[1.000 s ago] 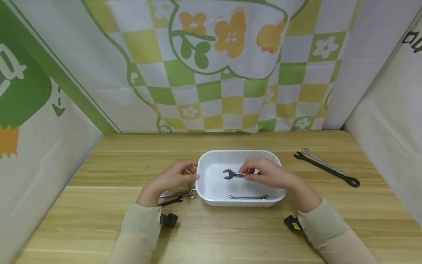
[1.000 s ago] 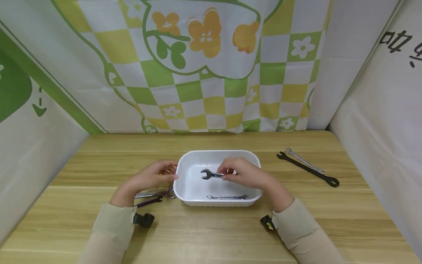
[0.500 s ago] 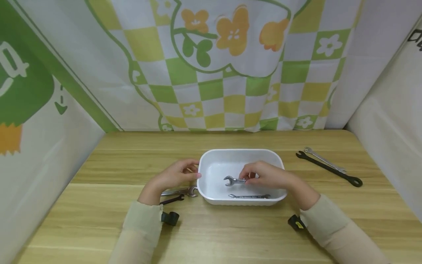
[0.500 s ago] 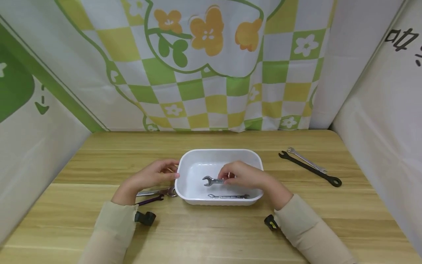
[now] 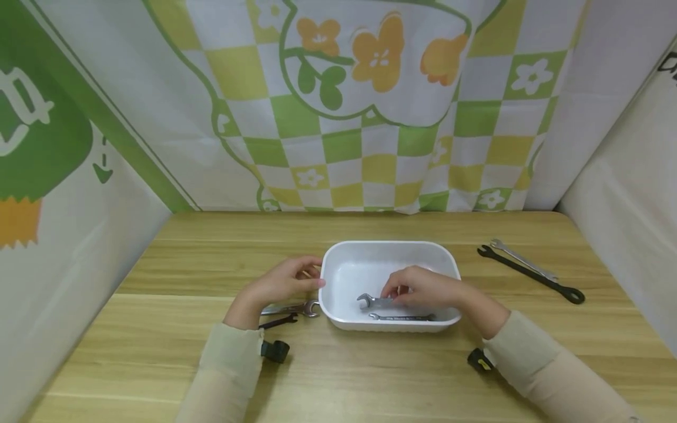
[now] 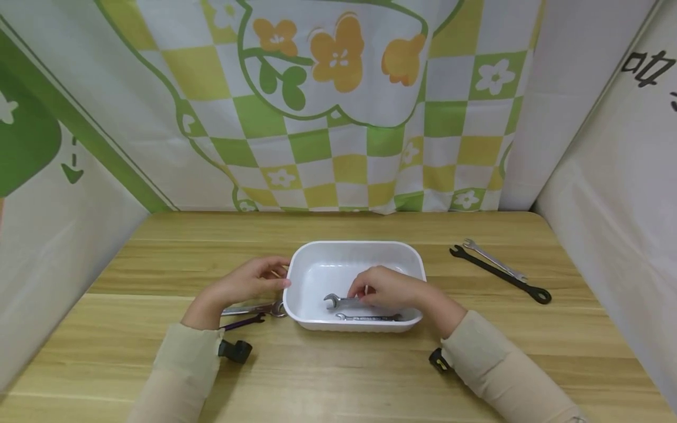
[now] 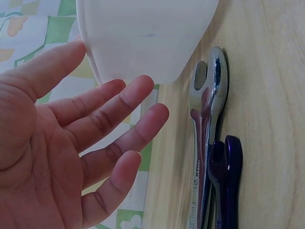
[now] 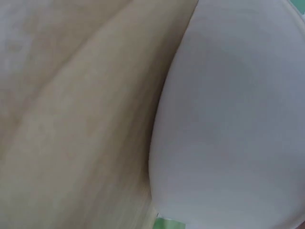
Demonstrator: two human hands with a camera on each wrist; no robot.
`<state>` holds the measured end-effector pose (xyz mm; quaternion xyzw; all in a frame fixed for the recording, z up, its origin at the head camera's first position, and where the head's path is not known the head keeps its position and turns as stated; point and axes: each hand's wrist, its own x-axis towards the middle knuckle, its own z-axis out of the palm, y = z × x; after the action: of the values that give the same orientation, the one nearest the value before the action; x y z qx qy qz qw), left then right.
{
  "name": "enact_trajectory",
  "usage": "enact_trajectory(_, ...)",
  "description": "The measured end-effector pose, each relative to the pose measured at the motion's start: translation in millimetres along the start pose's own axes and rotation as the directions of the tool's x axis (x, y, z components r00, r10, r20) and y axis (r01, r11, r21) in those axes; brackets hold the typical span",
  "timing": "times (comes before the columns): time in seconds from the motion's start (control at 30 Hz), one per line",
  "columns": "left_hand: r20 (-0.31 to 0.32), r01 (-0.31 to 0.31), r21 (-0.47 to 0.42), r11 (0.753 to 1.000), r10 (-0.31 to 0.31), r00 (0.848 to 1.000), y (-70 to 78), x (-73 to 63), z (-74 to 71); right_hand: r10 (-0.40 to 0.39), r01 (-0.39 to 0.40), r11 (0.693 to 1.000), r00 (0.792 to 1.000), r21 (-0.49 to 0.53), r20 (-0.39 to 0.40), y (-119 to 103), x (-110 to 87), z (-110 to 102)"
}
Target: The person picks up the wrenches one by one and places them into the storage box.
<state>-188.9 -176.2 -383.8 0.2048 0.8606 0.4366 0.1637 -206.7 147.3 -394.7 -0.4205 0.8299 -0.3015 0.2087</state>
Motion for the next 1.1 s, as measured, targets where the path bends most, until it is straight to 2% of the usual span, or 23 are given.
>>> enact_trajectory(0.17, 0.002, 0.008, 0.001, 1.0, -0.008, 1.0, 1.8, 0.0, 0.2, 0.001, -0.001, 1.0, 1.0, -0.013, 0.009, -2.3, 0.5, 2.9)
enact_trajectory(0.4, 0.012, 0.002, -0.009, 1.0, -0.002, 1.0, 2.4, 0.7, 0.7, 0.045, -0.045, 0.999, 0.999, -0.029, 0.003, -2.4, 0.4, 5.7)
enact_trajectory(1.1, -0.001, 0.012, -0.015, 1.0, -0.012, 1.0, 1.2, -0.2, 0.5, 0.027, -0.027, 0.999, 1.0, -0.027, 0.01, -6.6, 1.7, 3.4)
